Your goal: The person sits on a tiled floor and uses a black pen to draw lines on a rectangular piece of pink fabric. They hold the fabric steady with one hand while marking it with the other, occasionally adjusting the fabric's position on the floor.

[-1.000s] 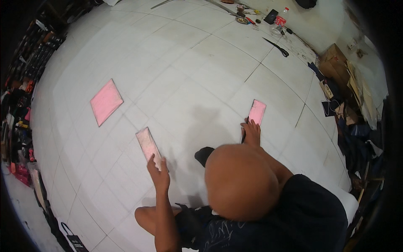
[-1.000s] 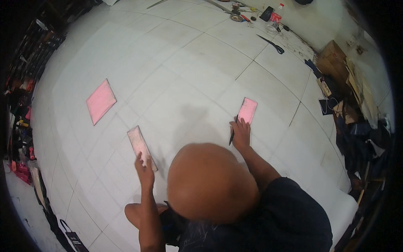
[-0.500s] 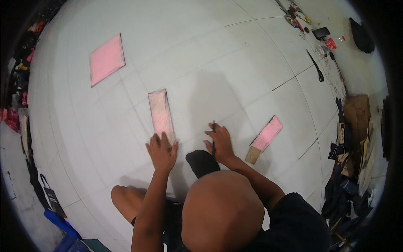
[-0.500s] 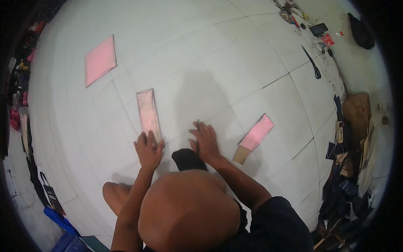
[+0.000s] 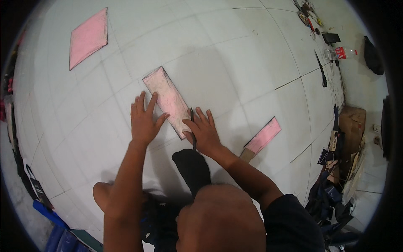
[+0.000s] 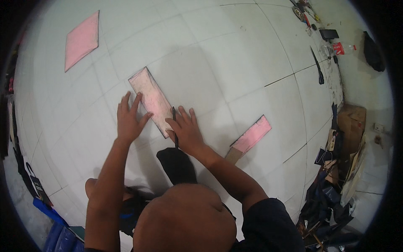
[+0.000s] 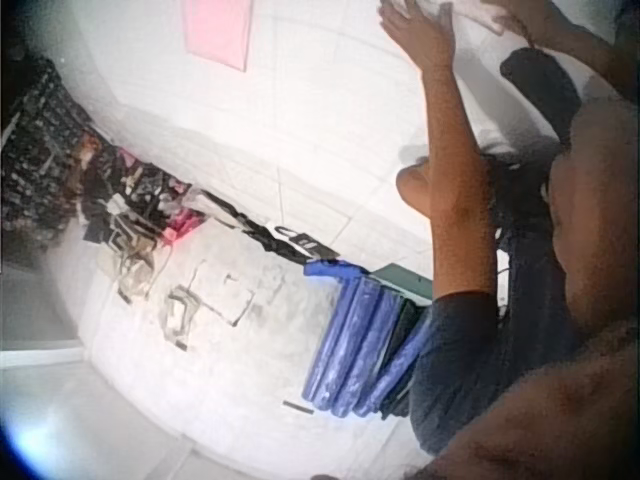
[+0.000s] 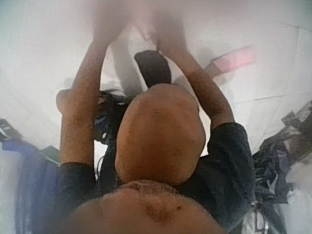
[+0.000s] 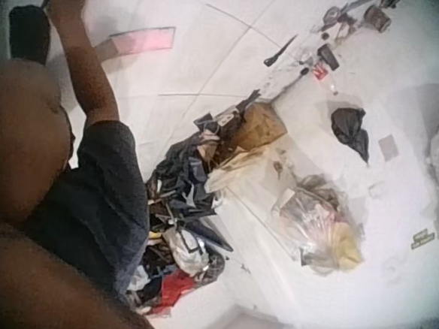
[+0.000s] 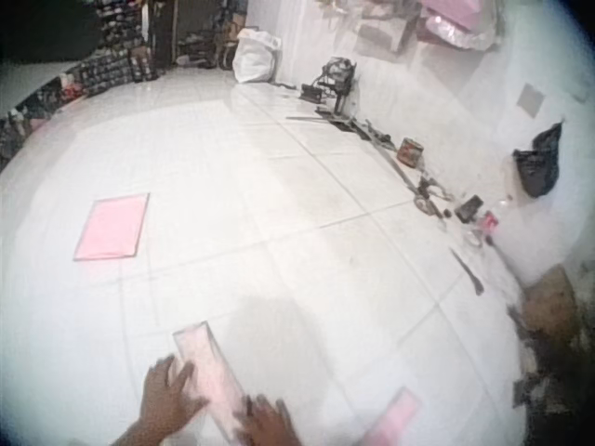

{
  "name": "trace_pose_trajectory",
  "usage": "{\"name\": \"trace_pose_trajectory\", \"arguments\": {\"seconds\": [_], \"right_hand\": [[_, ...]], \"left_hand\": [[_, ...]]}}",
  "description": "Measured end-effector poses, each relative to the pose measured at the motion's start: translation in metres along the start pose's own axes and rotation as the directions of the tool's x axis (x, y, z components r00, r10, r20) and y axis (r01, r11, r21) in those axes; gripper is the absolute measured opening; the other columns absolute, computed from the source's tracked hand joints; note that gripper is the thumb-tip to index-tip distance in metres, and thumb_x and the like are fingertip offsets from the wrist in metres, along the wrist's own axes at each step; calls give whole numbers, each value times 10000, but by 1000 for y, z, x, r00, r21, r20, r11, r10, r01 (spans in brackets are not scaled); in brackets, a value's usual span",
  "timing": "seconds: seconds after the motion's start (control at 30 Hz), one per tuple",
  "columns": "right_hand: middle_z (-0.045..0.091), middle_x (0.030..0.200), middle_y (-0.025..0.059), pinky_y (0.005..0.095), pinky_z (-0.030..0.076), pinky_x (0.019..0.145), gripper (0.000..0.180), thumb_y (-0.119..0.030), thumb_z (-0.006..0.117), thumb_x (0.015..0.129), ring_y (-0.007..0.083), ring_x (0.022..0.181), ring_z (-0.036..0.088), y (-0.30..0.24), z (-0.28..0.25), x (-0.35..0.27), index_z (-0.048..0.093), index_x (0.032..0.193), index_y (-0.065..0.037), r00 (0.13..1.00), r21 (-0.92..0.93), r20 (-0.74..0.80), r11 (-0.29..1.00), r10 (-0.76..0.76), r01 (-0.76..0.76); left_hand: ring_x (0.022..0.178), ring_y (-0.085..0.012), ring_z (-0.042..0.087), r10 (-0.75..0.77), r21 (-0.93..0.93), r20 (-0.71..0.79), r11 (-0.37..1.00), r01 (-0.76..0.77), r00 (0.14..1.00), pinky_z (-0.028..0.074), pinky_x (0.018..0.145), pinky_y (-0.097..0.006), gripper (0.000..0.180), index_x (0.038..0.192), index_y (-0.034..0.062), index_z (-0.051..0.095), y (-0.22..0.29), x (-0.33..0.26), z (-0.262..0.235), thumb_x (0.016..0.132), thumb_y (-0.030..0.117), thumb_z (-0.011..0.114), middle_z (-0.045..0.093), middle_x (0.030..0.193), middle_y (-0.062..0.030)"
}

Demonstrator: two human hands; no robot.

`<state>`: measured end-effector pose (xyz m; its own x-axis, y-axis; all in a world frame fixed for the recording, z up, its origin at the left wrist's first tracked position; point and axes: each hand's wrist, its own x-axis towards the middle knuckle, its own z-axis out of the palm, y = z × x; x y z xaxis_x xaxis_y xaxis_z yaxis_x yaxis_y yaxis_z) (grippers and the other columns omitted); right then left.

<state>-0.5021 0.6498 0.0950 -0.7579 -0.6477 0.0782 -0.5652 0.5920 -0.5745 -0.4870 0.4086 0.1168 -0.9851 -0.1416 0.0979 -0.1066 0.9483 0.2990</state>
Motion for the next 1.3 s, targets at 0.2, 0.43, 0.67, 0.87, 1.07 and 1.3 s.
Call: {"name": "trace_pose_trajectory", "arguments": {"seconds": [0.2, 0.43, 0.67, 0.87, 1.07, 1.3], "right_hand": [[599, 1360, 190, 709, 207, 1190, 359, -276, 686, 966, 462, 1446, 403, -3, 9, 3, 649, 1283, -112, 998, -5, -45, 999, -34, 34], [592, 1422, 168, 697, 190, 1200, 343, -265, 695, 964, 449, 1455, 400, -16, 15, -1, 653, 1269, -115, 1000, 14, -9, 1000, -25, 25], [587, 1440, 155, 689, 194, 1200, 354, -267, 699, 963, 435, 1454, 406, -21, 14, -1, 651, 1282, -120, 1000, -5, -2, 1000, -12, 12], [599, 1428, 130, 682, 207, 1199, 338, -263, 681, 973, 410, 1446, 420, -21, 18, -1, 653, 1280, -124, 998, -13, -56, 1000, -9, 8], [597, 1443, 117, 677, 210, 1201, 330, -266, 679, 973, 402, 1441, 428, -22, 17, -1, 659, 1271, -128, 998, -16, -60, 1000, -11, 10], [591, 1462, 115, 673, 214, 1201, 348, -277, 687, 969, 399, 1441, 430, -21, 16, 0, 657, 1283, -129, 999, -23, -48, 1000, -10, 9]], "left_hand": [[1523, -424, 332, 25, 9, 273, 1000, -29, 962, 325, 1231, -534, 841, 1502, 91, 500, -18, 27, -10, 833, 481, 829, 356, 1645, -191], [1541, -400, 303, 12, -77, 363, 997, 18, 932, 350, 1237, -476, 918, 1521, 89, 466, -38, 33, -17, 784, 467, 862, 320, 1674, -163], [1545, -382, 305, 24, -80, 372, 997, 6, 928, 375, 1231, -465, 1024, 1576, 97, 397, -44, 30, -21, 748, 440, 891, 317, 1672, -167], [1541, -374, 316, -22, -110, 412, 991, 73, 911, 385, 1236, -437, 1026, 1573, 99, 396, -38, 33, -27, 740, 419, 904, 316, 1671, -156], [1541, -379, 313, -9, -106, 407, 993, 57, 913, 377, 1241, -448, 1043, 1573, 92, 389, -41, 34, -26, 730, 398, 921, 309, 1674, -155], [1571, -370, 238, -34, -123, 446, 987, 99, 894, 328, 1265, -469, 1163, 1580, 59, 360, -35, 38, -30, 663, 439, 964, 262, 1687, -175]]}}
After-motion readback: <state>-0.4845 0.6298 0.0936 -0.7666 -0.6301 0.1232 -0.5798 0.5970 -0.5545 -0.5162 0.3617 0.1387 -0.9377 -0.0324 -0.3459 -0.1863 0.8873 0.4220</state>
